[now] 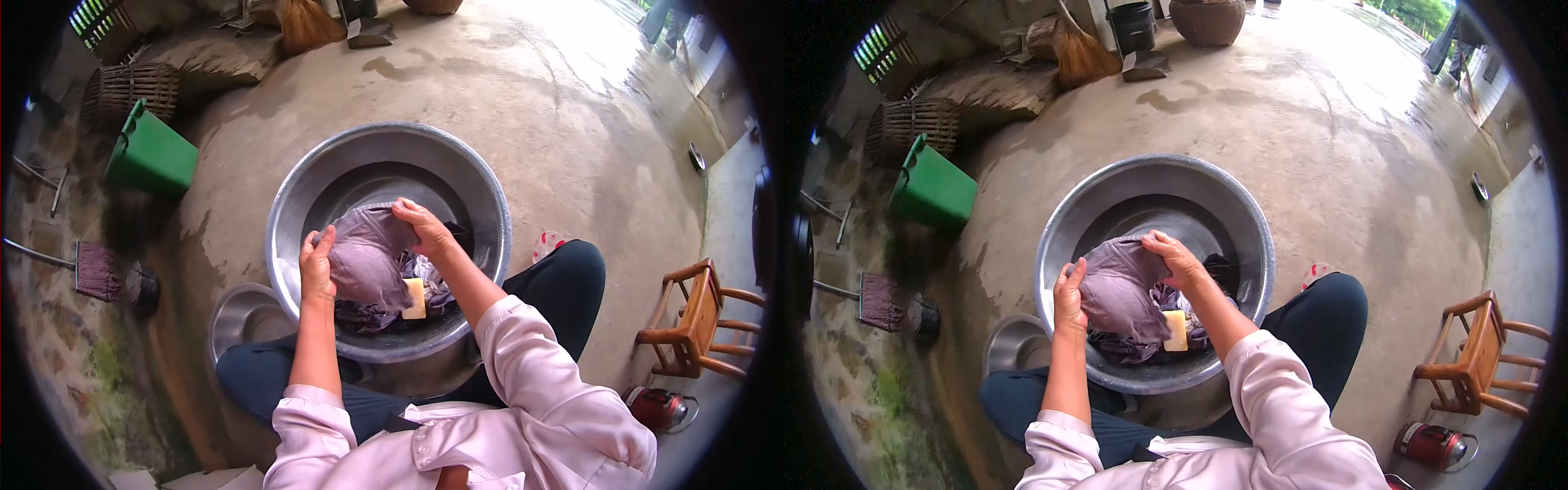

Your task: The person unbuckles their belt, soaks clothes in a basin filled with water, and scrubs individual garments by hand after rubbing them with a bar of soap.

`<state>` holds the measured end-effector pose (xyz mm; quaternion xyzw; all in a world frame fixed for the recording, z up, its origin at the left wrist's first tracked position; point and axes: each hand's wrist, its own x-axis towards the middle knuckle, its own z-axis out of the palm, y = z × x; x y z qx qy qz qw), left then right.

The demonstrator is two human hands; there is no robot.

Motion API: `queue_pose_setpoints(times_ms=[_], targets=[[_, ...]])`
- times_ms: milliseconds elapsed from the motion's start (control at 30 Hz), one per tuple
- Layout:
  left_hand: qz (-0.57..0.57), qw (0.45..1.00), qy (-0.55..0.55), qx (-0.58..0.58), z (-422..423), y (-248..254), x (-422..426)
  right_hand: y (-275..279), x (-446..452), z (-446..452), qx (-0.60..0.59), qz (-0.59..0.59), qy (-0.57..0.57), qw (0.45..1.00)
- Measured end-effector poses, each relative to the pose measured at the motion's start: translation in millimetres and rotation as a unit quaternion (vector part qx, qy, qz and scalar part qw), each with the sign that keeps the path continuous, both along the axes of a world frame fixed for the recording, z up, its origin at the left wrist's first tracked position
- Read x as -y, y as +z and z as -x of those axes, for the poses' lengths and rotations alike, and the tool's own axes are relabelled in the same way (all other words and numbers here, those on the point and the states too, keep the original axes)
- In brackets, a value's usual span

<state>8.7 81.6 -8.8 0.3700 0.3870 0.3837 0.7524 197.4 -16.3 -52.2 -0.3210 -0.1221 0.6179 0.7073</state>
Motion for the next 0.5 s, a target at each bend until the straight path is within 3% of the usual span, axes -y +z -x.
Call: queue_pose_setpoints(times_ms=[33,67,133,200,233,267,300,333,367,400,433,500], targets=[[-0.005,1.0,0.0,-0.011,-1,-17,-4,1,-6,4,-0.041,0.009,-0.038,0.998],[-0.01,1.0,0.0,-0.024,-2,-30,-6,6,-14,12,0.033,0.128,-0.073,0.989],[-0.035,0.997,0.015,-0.061,-3,-63,-5,-12,-28,39,0.331,0.104,-0.185,0.919],[0.07,0.996,0.009,-0.059,-4,-60,-1,44,-16,79,0.467,0.035,-0.213,0.857],[0.101,0.992,0.018,-0.079,-3,-42,6,56,-10,97,0.588,-0.013,-0.203,0.783],[0.043,0.995,-0.069,0.059,10,-95,-15,64,-3,113,0.696,-0.059,-0.188,0.691],[0.004,0.966,-0.163,0.202,23,-148,-35,73,5,126,0.729,-0.084,-0.132,0.667],[0.062,0.953,-0.178,0.235,24,-131,-27,77,11,136,0.758,-0.109,-0.075,0.639],[0.123,0.937,-0.189,0.266,25,-111,-19,69,9,142,0.76,-0.127,-0.121,0.626],[0.184,0.918,-0.197,0.291,25,-91,-10,54,3,138,0.759,-0.072,-0.126,0.635],[0.19,0.919,-0.183,0.293,20,-92,-3,33,-6,127,0.757,-0.018,-0.129,0.64],[0.182,0.976,0.013,0.116,-9,-63,21,2,-22,99,0.737,0.07,-0.159,0.653]])
